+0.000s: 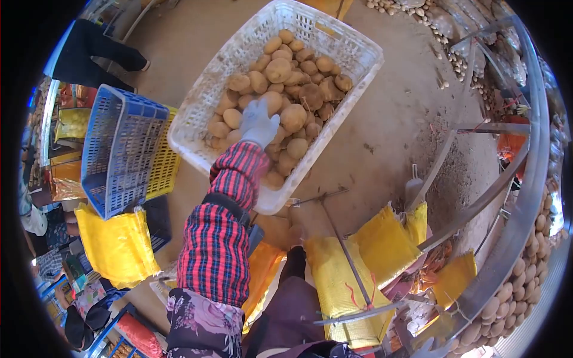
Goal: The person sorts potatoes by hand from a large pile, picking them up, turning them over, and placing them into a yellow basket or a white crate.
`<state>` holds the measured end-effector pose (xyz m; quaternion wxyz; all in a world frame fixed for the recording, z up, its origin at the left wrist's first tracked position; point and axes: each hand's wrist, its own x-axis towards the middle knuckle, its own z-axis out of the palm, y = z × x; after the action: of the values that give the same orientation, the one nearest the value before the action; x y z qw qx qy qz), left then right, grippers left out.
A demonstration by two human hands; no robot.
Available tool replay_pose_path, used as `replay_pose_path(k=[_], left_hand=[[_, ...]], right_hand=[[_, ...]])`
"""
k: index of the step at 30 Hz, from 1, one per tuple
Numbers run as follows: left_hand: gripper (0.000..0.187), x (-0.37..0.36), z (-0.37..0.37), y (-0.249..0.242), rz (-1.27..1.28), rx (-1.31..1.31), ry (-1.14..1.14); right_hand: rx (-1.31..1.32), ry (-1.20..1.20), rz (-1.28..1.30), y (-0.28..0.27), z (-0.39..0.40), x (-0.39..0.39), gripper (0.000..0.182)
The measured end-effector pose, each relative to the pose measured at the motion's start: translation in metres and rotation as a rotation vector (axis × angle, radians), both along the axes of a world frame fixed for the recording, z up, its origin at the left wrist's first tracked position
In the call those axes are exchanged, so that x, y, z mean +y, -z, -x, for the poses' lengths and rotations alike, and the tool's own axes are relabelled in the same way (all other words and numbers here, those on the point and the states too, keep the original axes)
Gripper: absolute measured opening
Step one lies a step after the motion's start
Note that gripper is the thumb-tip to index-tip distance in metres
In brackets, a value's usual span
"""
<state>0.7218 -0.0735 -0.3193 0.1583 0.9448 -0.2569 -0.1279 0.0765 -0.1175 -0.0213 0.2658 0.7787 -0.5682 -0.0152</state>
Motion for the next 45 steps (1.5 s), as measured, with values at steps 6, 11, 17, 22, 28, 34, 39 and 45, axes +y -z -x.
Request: replay_pose_path(k=[6, 11, 17, 22, 28, 34, 39, 45], left_hand=[[0.076, -0.03, -0.02, 0.033, -0.25, -0.114, -0.028], [0.069, -0.01, -0.022, 0.015, 0.393, 0.572, -0.115], [0.062, 0.037, 0.054, -0.117, 1.498, 1.718, -0.317], [0.062, 0.042, 0.072, -0.138, 1.629, 1.932, -0.298], [0.058, 0.056, 0.067, -0.064, 0.806, 1.011, -0.033], [0.039, 0.086, 0.001, -0.016, -0.151, 0.008, 0.145], [0.038, 0.061, -0.023, 0.018, -0.721, -0.148, 0.41], [0.05, 0.077, 0.001, -0.036, 0.092, 0.744, 0.014]], right_hand=[[0.036, 0.151, -0.067, 0.021, 0.014, -0.005, 0.08], [-0.054, 0.129, -0.084, 0.016, 0.008, -0.009, 0.074], [0.132, 0.156, -0.098, -0.001, -0.012, -0.007, 0.065], [0.213, 0.143, -0.048, -0.018, -0.045, -0.01, 0.064], [0.245, 0.082, 0.011, -0.008, -0.033, -0.007, 0.06], [0.173, 0.134, -0.077, -0.01, -0.046, -0.011, 0.06], [0.149, 0.138, -0.054, 0.003, -0.033, -0.011, 0.059], [-0.167, 0.14, -0.077, 0.03, 0.07, -0.017, 0.063]])
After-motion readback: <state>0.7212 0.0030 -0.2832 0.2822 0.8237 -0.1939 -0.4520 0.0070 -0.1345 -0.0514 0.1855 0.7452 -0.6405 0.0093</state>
